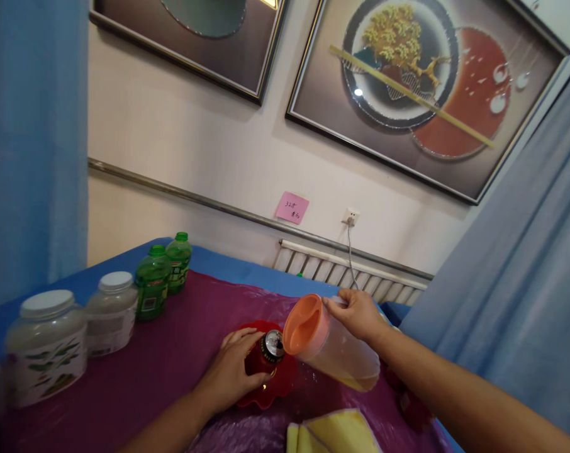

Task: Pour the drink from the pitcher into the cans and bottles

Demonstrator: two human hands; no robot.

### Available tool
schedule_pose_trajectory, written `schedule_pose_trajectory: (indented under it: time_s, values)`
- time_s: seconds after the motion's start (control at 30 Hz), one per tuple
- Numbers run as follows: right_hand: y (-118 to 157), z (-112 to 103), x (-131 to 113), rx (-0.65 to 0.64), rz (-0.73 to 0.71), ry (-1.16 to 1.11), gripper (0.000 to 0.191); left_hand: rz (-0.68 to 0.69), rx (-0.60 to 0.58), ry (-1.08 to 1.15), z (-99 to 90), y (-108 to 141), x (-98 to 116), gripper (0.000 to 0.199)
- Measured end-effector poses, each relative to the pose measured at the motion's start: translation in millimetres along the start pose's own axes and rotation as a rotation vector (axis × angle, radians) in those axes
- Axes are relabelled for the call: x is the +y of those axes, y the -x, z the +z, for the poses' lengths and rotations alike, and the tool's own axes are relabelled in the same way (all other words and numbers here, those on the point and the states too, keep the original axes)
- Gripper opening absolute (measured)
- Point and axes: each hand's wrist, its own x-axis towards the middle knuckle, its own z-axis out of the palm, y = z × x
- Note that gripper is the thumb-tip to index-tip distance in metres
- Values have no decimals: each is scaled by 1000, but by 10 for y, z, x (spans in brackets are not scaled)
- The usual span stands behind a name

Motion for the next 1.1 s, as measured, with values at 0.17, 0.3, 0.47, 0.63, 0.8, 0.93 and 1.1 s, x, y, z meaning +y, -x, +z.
schedule_pose_trajectory:
  time_s: [0.17, 0.3, 0.47, 0.63, 0.8, 0.93, 1.1]
  values:
    - [3, 6, 5, -5, 15, -3, 47, 9, 4, 4, 5, 6, -5, 74]
    - [1, 8, 24, -12, 4, -3, 46, -3, 6, 13, 9, 8, -7, 74]
    - [-4, 8, 38, -21, 7, 9, 47, -11, 0, 13, 2, 2, 2, 74]
    - [7, -2, -1, -4, 6, 14, 47, 5, -2, 13, -5, 4, -3, 75]
    - [8, 0, -1, 0, -7, 13, 47, -1, -8, 7, 6, 5, -17, 75]
    - [6, 2, 5, -3, -7, 10, 47, 2, -3, 5, 5, 5, -6, 75]
    - [10, 5, 2, -8, 5, -8, 47, 8, 8, 17, 12, 8, -18, 73]
